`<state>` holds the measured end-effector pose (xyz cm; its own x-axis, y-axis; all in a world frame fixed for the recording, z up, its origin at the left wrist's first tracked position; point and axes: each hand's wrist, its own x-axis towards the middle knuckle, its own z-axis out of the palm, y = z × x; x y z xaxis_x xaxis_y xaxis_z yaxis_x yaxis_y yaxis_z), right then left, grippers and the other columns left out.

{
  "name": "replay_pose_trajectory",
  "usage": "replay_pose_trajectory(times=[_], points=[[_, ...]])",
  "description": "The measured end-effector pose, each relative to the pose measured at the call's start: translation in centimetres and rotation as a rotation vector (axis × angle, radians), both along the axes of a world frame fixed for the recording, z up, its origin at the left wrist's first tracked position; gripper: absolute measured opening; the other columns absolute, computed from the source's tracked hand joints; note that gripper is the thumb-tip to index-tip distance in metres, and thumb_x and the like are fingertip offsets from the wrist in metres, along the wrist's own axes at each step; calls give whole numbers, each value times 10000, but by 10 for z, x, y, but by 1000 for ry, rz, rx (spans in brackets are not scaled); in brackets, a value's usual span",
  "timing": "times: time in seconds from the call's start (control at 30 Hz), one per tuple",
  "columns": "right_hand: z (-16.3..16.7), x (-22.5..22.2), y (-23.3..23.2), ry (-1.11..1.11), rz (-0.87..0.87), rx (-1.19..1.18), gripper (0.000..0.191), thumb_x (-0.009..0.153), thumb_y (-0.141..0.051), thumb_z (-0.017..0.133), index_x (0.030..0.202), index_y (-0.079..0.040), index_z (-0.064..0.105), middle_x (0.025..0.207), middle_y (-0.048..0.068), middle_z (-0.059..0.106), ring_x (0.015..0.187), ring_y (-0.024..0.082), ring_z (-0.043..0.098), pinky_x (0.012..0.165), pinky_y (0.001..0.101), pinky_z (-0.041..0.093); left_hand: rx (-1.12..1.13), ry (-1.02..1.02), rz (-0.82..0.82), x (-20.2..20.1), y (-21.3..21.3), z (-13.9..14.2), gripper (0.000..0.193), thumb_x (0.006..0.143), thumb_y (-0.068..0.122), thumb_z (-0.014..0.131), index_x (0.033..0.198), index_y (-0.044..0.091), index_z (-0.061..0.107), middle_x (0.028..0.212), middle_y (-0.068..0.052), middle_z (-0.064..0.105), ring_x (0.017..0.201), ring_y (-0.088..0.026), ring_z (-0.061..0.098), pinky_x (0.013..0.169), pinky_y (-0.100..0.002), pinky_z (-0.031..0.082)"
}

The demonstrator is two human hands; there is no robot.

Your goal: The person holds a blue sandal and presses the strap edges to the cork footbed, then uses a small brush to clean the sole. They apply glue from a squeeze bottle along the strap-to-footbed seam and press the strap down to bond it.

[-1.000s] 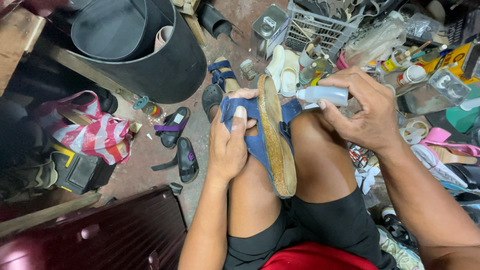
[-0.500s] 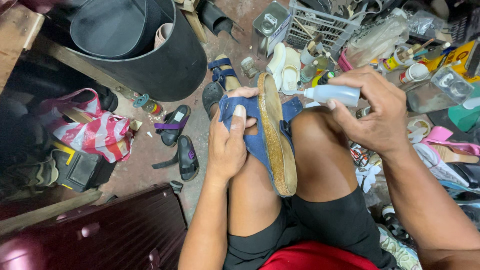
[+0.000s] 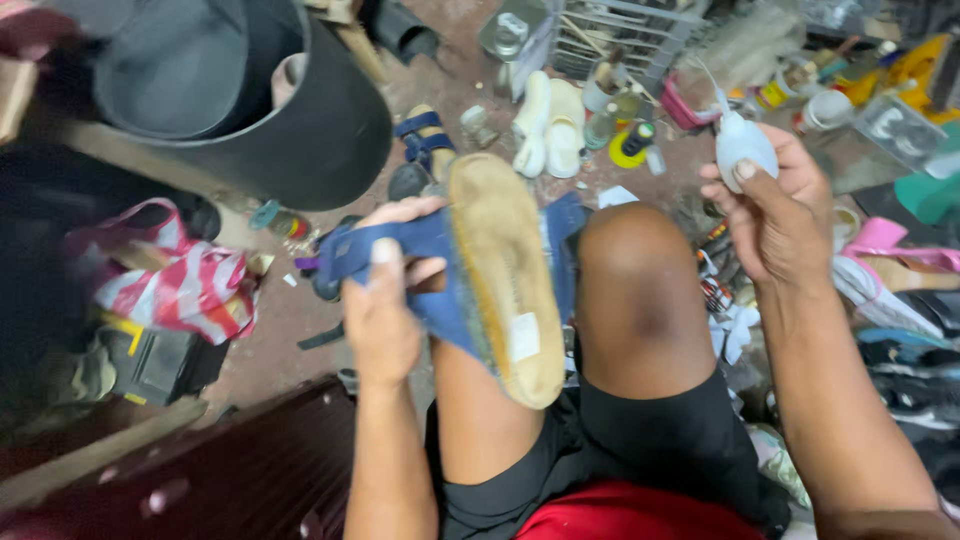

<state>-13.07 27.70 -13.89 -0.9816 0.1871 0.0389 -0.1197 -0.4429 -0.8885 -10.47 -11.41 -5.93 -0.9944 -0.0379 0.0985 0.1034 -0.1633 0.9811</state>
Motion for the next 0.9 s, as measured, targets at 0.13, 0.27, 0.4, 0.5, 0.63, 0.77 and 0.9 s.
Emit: replay_pose_trajectory(times=[0.13, 0.27, 0.4, 0.5, 0.63, 0.77, 0.9], points=[[-73, -12, 45, -76, -95, -71, 285, 1006, -71, 644, 1268, -18, 543, 1154, 107, 686, 1068, 224, 719, 951, 393, 621, 44, -5, 76, -7, 0, -1, 373, 1138, 254, 386, 1320, -43, 519, 1384, -231, 602, 1250, -315, 647, 855, -305, 597], [-156, -21, 72, -334, -227, 47, 248, 975, -98, 668, 1197, -70, 561, 1085, 58, 702, 959, 161, 700, 844, 300, 587, 120, -76, 136, -10, 4, -1, 305, 1171, 192, 344, 1323, -19, 503, 1391, -254, 579, 1306, -406, 628, 935, -378, 601], [-225, -34, 84, -426, -209, 179, 226, 932, -140, 713, 1121, -57, 622, 1025, 67, 737, 911, 148, 728, 801, 287, 606, 104, -158, 178, -13, -8, -11, 296, 1105, 239, 350, 1244, 43, 523, 1340, -228, 587, 1248, -384, 637, 897, -399, 606], [-261, -53, 87, -661, -294, 473, 272, 923, -180, 767, 1127, -42, 654, 942, 95, 689, 755, 179, 609, 652, 357, 482, -192, -138, 82, -31, -19, -23, 324, 1000, 269, 462, 1211, 31, 522, 1299, -253, 604, 1159, -364, 647, 854, -395, 587], [-289, -87, 82, -485, -403, 1002, 344, 876, -243, 828, 1073, -61, 613, 982, 119, 678, 886, 267, 664, 799, 414, 541, -770, -72, -23, -51, -19, -20, 520, 851, 252, 734, 1213, -37, 497, 1266, -326, 607, 1083, -362, 639, 923, -441, 560], [-304, -118, 75, -632, -434, 1446, 461, 869, -286, 828, 1159, -53, 556, 1020, 210, 676, 957, 436, 664, 853, 528, 512, -292, -230, 296, -28, 3, -13, 304, 1082, 240, 495, 1229, -26, 506, 1296, -287, 585, 1275, -371, 600, 890, -404, 591], [-314, -136, 73, -694, -495, 1449, 625, 821, -291, 818, 1265, 32, 518, 1074, 281, 670, 971, 474, 658, 855, 541, 511, -125, -282, 300, -29, 16, -11, 418, 1076, 318, 424, 1237, -57, 517, 1339, -287, 577, 1303, -403, 588, 919, -401, 580]])
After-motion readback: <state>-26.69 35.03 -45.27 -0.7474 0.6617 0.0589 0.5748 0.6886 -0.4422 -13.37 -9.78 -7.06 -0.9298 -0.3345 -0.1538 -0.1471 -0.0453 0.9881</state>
